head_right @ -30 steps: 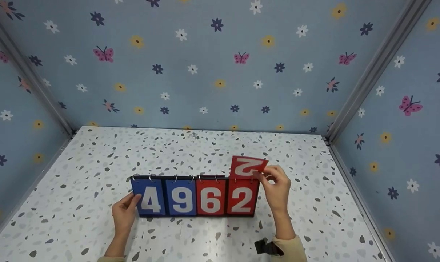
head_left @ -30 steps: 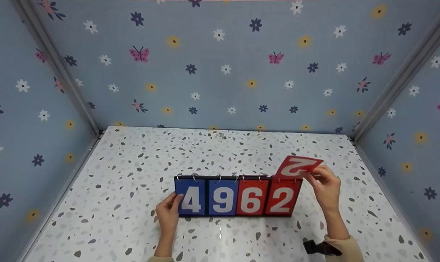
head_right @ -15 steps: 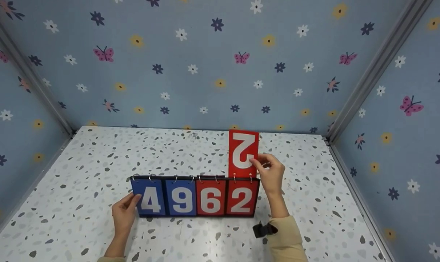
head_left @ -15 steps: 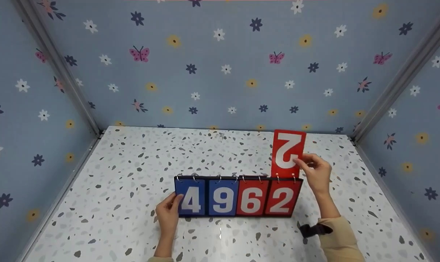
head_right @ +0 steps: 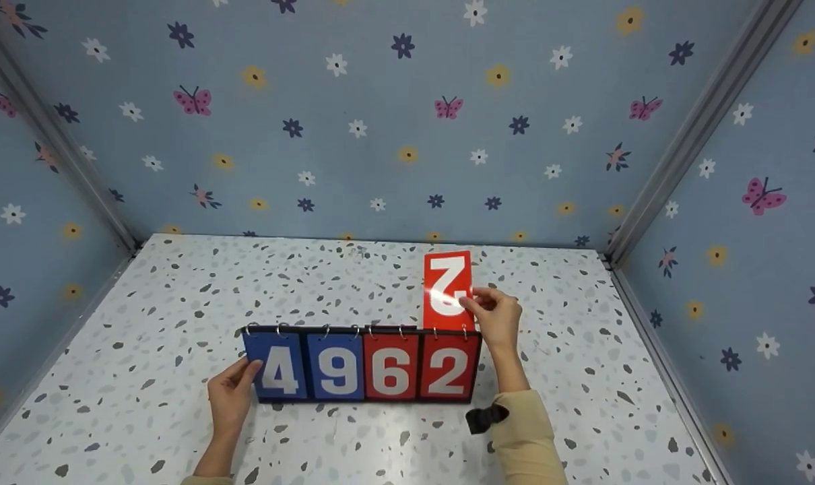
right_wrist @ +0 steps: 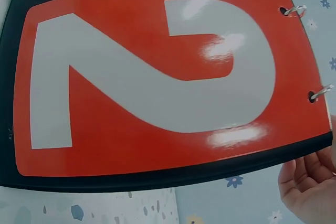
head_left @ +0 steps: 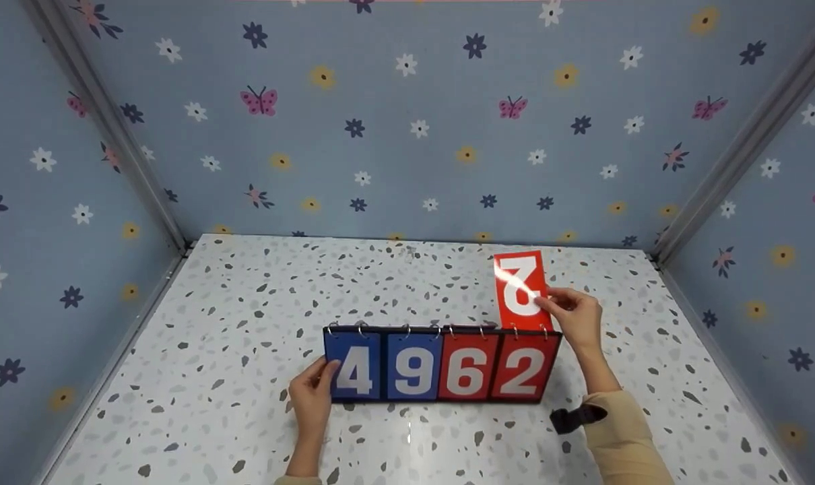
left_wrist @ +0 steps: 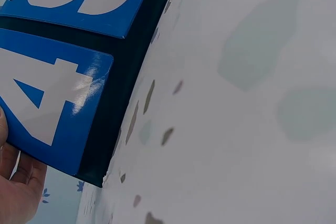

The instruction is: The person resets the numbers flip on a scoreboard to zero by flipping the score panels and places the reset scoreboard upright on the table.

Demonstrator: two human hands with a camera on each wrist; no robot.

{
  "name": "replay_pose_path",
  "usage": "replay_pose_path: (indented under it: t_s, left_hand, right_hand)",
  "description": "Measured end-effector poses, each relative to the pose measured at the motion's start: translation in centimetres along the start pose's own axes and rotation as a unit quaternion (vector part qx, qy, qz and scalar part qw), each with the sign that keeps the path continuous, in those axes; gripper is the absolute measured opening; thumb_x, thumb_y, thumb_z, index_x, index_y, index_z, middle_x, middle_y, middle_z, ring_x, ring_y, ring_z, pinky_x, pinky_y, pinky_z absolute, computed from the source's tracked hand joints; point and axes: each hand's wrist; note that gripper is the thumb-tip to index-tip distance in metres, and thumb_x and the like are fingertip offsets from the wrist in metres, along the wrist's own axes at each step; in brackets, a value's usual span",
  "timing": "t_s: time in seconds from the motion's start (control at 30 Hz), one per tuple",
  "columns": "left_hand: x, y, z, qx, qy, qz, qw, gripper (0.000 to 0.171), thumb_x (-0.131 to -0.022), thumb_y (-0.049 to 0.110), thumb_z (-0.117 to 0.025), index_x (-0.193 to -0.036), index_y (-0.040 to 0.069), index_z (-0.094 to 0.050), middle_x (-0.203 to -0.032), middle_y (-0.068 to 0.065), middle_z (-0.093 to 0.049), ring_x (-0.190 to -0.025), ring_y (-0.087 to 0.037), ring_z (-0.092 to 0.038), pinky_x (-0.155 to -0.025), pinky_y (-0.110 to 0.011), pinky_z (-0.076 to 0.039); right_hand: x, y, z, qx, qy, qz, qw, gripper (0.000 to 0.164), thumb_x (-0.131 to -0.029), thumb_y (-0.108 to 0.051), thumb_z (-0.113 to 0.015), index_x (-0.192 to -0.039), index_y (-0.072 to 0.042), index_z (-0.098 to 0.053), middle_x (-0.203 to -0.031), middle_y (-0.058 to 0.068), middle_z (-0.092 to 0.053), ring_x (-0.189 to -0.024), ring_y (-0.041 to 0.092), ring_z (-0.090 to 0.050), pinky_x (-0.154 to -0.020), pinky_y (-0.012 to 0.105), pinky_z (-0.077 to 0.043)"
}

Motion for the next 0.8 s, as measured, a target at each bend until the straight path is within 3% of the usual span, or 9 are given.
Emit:
replay_pose_path:
  t_s: [0.13,0.23,0.3,0.4,0.57,0.63,0.7,0.73,0.8]
  left_hand:
    - [0.0,0.0,0.0,0.003,0.001,0.008,1.0000,0.015,-0.077,-0.007,-0.063,-0.090,-0.014,-0.064,-0.082,-0.025,-0.063,-0.055,-0.017,-0.053,-0.047,-0.014,-0.038]
    - [0.0,0.0,0.0,0.007,0.002,0.008,0.9999,0.015,-0.076,-0.008,-0.064,-0.090,-0.014,-0.063,-0.080,-0.025,-0.063,-0.054,-0.016,-0.052,-0.047,-0.014,-0.038]
    - [0.0,0.0,0.0,0.010,0.001,0.007,0.9999,0.015,-0.076,-0.008,-0.064,-0.089,-0.015,-0.063,-0.079,-0.025,-0.063,-0.055,-0.015,-0.052,-0.048,-0.015,-0.038]
    - [0.1,-0.1,0.0,0.008,0.001,0.007,0.9999,0.015,-0.076,-0.008,-0.064,-0.089,-0.015,-0.063,-0.078,-0.025,-0.063,-0.054,-0.015,-0.051,-0.048,-0.015,-0.038]
    - [0.1,-0.1,0.0,-0.004,0.002,0.005,1.0000,0.016,-0.076,-0.007,-0.064,-0.090,-0.015,-0.063,-0.078,-0.025,-0.063,-0.054,-0.015,-0.051,-0.047,-0.014,-0.037]
    - [0.1,-0.1,0.0,0.002,0.000,0.005,1.0000,0.015,-0.076,-0.007,-0.064,-0.090,-0.014,-0.063,-0.079,-0.025,-0.063,-0.054,-0.015,-0.052,-0.047,-0.015,-0.038]
    - [0.0,0.0,0.1,0.007,-0.002,0.005,1.0000,0.015,-0.077,-0.007,-0.063,-0.090,-0.015,-0.063,-0.080,-0.026,-0.063,-0.055,-0.014,-0.052,-0.047,-0.015,-0.038]
    - [0.0,0.0,0.1,0.008,-0.004,0.005,0.9999,0.015,-0.077,-0.007,-0.063,-0.090,-0.015,-0.063,-0.080,-0.026,-0.063,-0.055,-0.014,-0.052,-0.048,-0.015,-0.038]
    - [0.1,0.1,0.1,0.009,-0.005,0.006,0.9999,0.015,-0.077,-0.007,-0.063,-0.090,-0.015,-0.063,-0.081,-0.027,-0.062,-0.056,-0.013,-0.052,-0.048,-0.015,-0.039]
  right_hand:
    - [-1.2,5.9,-1.0,0.092,0.010,-0.021,0.995,0.038,-0.066,-0.044,-0.074,-0.095,-0.021,-0.070,-0.076,-0.001,-0.063,-0.068,0.012,-0.056,-0.049,0.026,-0.043]
    - [-1.5,8.4,-1.1,0.085,0.005,-0.017,0.996,0.040,-0.065,-0.049,-0.072,-0.096,-0.023,-0.069,-0.078,0.000,-0.063,-0.070,0.012,-0.057,-0.056,0.023,-0.046]
    - [-1.3,8.3,-1.0,0.055,-0.006,-0.030,0.998,0.040,-0.067,-0.048,-0.071,-0.097,-0.022,-0.069,-0.081,0.002,-0.064,-0.072,0.013,-0.058,-0.058,0.022,-0.047]
    - [0.0,4.3,-0.4,0.004,-0.030,-0.070,0.997,0.037,-0.072,-0.041,-0.071,-0.098,-0.016,-0.069,-0.084,0.004,-0.065,-0.073,0.012,-0.059,-0.059,0.021,-0.048]
    - [3.7,-8.5,1.1,-0.026,-0.047,-0.096,0.994,0.029,-0.082,-0.015,-0.065,-0.100,0.007,-0.063,-0.084,0.015,-0.065,-0.065,0.010,-0.059,-0.060,0.020,-0.047]
    - [3.5,-6.0,1.0,-0.015,-0.034,-0.077,0.996,0.027,-0.083,-0.018,-0.064,-0.100,0.003,-0.064,-0.083,0.012,-0.065,-0.065,0.010,-0.060,-0.060,0.018,-0.047]
    - [3.7,-5.4,1.2,-0.045,-0.027,-0.064,0.997,0.024,-0.083,-0.016,-0.064,-0.099,0.002,-0.065,-0.083,0.012,-0.065,-0.067,0.013,-0.060,-0.062,0.020,-0.047]
    - [3.4,-2.7,1.1,-0.072,-0.025,-0.051,0.996,0.023,-0.083,-0.017,-0.064,-0.099,-0.001,-0.066,-0.084,0.011,-0.065,-0.069,0.014,-0.060,-0.063,0.021,-0.048]
    - [3.1,0.2,0.9,-0.082,0.001,-0.028,0.996,0.020,-0.081,-0.020,-0.066,-0.096,-0.006,-0.068,-0.083,0.008,-0.066,-0.071,0.017,-0.060,-0.064,0.022,-0.047]
Point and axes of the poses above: each hand's wrist, its own x-axis away from the middle knuckle, its own z-axis out of the back of the hand, y = z × x
